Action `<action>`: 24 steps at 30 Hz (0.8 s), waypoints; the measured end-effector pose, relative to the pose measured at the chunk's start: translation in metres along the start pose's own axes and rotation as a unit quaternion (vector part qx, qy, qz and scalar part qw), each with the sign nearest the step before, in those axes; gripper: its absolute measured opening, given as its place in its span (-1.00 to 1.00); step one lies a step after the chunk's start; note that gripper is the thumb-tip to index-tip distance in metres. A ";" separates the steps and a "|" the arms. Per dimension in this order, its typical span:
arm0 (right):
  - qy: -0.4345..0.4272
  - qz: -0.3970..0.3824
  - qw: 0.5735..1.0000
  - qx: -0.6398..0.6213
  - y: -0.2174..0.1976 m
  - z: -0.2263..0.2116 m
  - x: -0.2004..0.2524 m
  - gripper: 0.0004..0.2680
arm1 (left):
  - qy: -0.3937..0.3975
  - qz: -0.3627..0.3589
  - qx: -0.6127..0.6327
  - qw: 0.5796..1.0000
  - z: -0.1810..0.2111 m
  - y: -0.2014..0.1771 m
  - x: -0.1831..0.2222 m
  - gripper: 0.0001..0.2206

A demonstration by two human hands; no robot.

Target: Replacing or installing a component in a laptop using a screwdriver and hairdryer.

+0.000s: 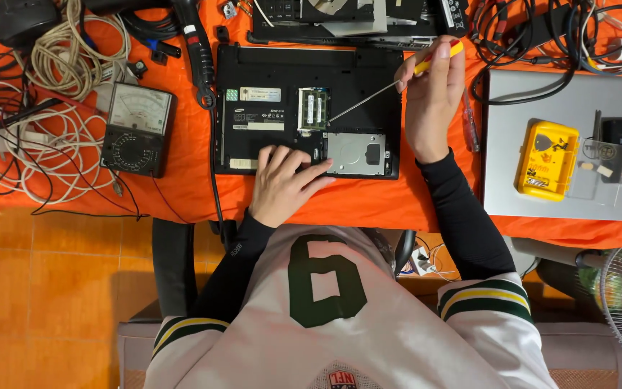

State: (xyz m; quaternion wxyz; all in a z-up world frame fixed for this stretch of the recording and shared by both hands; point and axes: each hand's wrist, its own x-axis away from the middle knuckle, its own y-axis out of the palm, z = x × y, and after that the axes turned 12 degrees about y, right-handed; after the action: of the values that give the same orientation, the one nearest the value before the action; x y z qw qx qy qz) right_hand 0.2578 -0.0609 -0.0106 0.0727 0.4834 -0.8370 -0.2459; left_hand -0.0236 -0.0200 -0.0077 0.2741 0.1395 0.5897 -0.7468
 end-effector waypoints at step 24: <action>-0.025 -0.015 0.996 0.088 0.002 0.003 0.021 -0.85 | -0.017 -0.004 0.011 1.000 0.000 0.005 -0.005 -0.75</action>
State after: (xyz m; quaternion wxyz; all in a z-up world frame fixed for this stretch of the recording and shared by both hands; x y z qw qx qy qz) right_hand 0.2440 -0.0772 -0.0144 0.0054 0.4941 -0.8497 -0.1840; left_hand -0.0169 -0.0195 -0.0088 0.2796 0.1271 0.5772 -0.7567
